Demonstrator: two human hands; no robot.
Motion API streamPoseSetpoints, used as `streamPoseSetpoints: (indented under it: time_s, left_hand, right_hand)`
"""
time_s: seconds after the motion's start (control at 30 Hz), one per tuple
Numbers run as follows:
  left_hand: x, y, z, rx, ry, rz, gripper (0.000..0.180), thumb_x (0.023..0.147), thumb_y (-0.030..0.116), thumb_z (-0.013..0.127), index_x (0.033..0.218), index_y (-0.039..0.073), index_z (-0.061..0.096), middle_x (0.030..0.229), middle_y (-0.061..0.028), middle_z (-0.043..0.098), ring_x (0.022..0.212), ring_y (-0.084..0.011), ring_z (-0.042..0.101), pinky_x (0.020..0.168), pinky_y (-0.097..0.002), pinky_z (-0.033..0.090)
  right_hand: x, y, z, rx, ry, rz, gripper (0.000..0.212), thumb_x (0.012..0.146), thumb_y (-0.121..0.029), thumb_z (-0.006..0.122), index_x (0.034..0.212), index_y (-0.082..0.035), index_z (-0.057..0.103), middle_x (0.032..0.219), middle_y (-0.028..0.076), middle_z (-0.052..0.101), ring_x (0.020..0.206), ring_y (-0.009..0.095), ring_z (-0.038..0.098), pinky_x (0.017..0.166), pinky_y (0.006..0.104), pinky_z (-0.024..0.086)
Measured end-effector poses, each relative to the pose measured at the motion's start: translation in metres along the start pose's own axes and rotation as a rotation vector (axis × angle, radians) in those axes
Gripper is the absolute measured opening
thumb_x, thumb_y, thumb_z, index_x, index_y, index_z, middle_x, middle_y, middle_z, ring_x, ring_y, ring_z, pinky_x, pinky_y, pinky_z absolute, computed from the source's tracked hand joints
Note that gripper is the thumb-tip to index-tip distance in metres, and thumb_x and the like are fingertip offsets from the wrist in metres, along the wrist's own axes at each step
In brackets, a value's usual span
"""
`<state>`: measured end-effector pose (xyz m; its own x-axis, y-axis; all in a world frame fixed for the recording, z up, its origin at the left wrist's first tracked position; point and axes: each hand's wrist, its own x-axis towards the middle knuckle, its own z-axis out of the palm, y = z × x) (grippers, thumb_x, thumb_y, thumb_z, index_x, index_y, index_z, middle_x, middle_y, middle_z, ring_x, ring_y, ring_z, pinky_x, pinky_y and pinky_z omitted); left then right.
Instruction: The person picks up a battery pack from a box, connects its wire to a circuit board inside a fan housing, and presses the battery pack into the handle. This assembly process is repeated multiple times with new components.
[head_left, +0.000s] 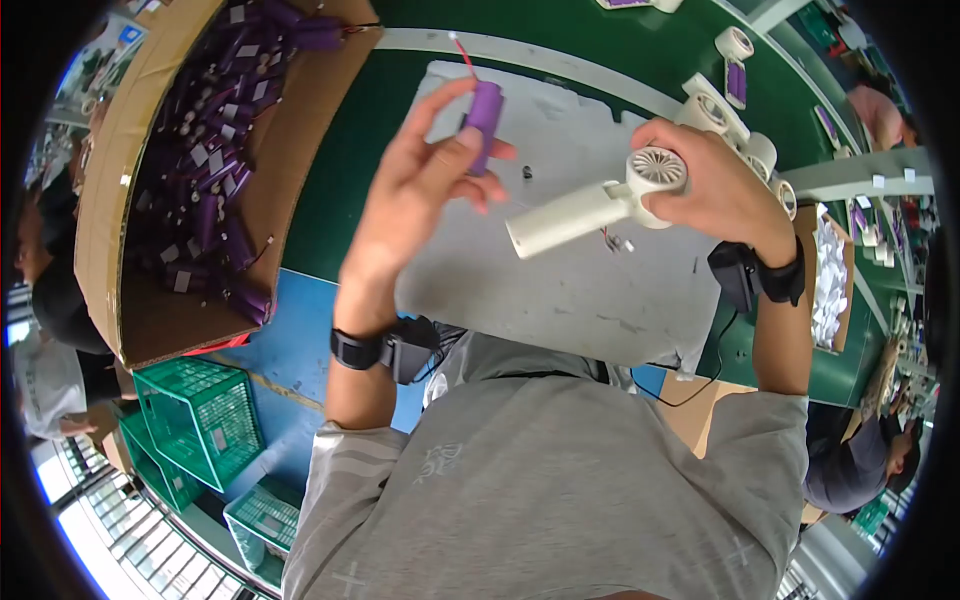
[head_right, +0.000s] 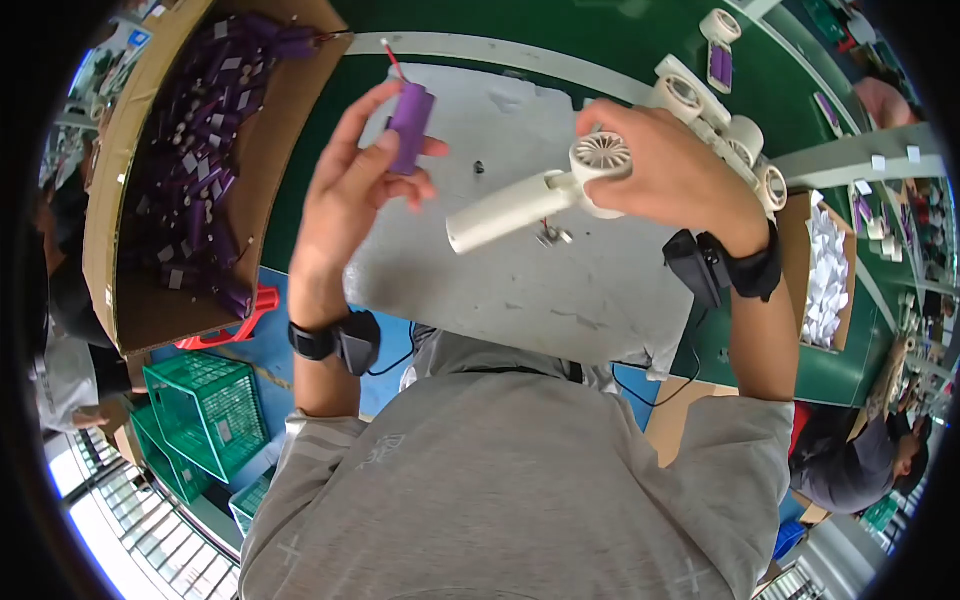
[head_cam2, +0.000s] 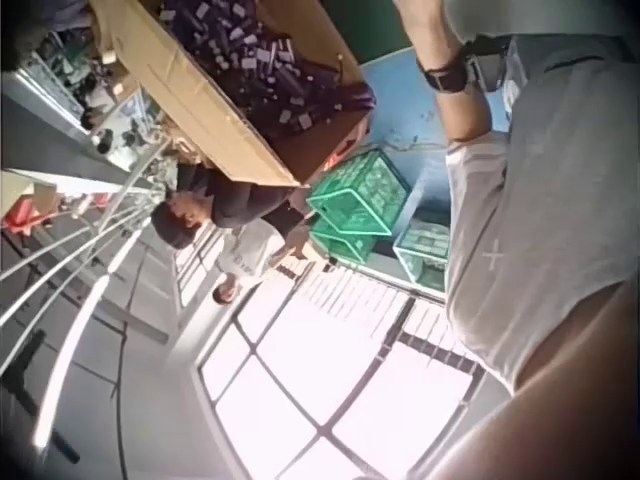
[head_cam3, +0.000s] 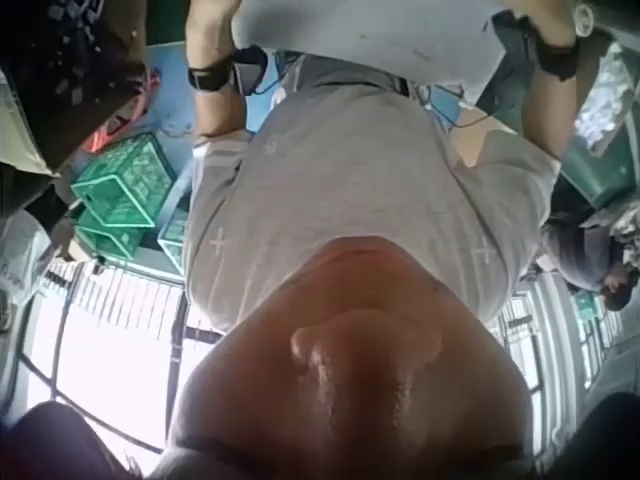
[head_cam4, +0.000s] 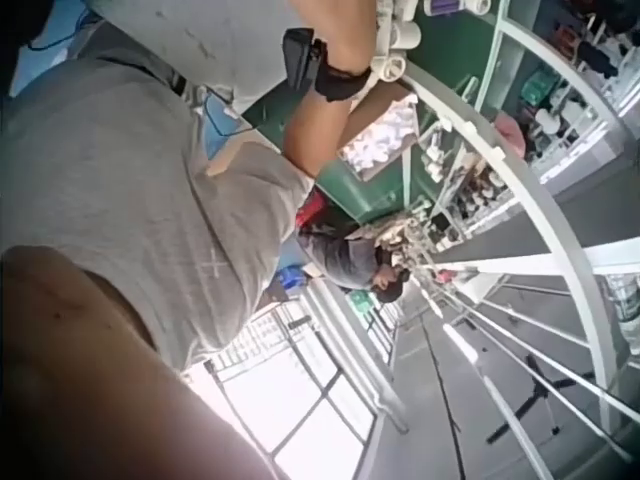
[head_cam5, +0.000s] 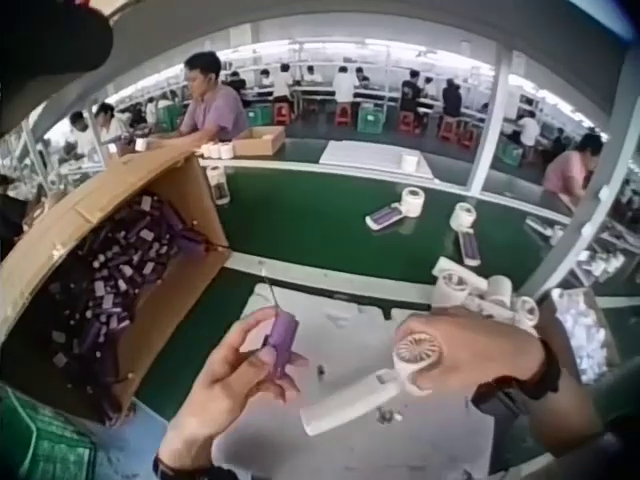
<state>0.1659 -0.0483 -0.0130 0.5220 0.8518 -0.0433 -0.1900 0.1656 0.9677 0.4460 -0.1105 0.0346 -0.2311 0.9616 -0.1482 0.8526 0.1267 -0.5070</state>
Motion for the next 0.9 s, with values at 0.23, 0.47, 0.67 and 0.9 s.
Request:
streamPoseSetpoints:
  time_s: [0.23, 0.47, 0.67, 0.9]
  left_hand:
    - [-0.001, -0.053, 0.057, 0.322, -0.135, 0.051, 0.048, 0.100, 0.020, 0.052, 0.143, 0.010, 0.034, 0.094, -0.0132, 0.067, 0.079, -0.0159, 0.066, 0.067, -0.0289, 0.050]
    - [-0.001, -0.089, 0.082, 0.244, 0.002, 0.000, 0.049, 0.101, 0.022, 0.051, 0.143, 0.009, 0.031, 0.086, -0.0137, 0.065, 0.072, -0.0193, 0.064, 0.068, -0.0318, 0.050]
    - [-0.001, -0.084, 0.071, 0.257, 0.247, 0.233, 0.053, 0.100, 0.019, 0.053, 0.145, 0.005, 0.027, 0.095, -0.0158, 0.065, 0.079, -0.0206, 0.063, 0.073, -0.0326, 0.050]
    - [-0.027, -0.050, 0.069, 0.443, 0.202, 0.499, 0.069, 0.088, 0.012, 0.069, 0.143, -0.002, 0.029, 0.105, -0.0166, 0.063, 0.091, -0.0239, 0.061, 0.081, -0.0325, 0.048]
  right_hand:
    - [0.010, 0.042, 0.022, 0.276, -0.172, 0.304, 0.036, 0.094, -0.031, 0.057, 0.118, -0.005, 0.055, 0.091, 0.008, 0.065, 0.081, 0.017, 0.062, 0.074, 0.0302, 0.050]
    - [0.008, 0.048, 0.029, 0.693, -0.041, 0.278, 0.045, 0.095, -0.034, 0.060, 0.131, -0.008, 0.051, 0.114, 0.008, 0.063, 0.094, 0.015, 0.062, 0.078, 0.0262, 0.051]
    - [-0.012, 0.021, 0.060, 0.544, 0.207, -0.099, 0.055, 0.087, -0.015, 0.070, 0.136, -0.005, 0.048, 0.125, 0.011, 0.057, 0.108, 0.016, 0.058, 0.085, 0.0277, 0.049]
    - [-0.037, -0.019, 0.067, 0.528, 0.570, -0.129, 0.052, 0.087, -0.006, 0.066, 0.135, 0.001, 0.048, 0.126, 0.012, 0.057, 0.110, 0.017, 0.057, 0.089, 0.0293, 0.047]
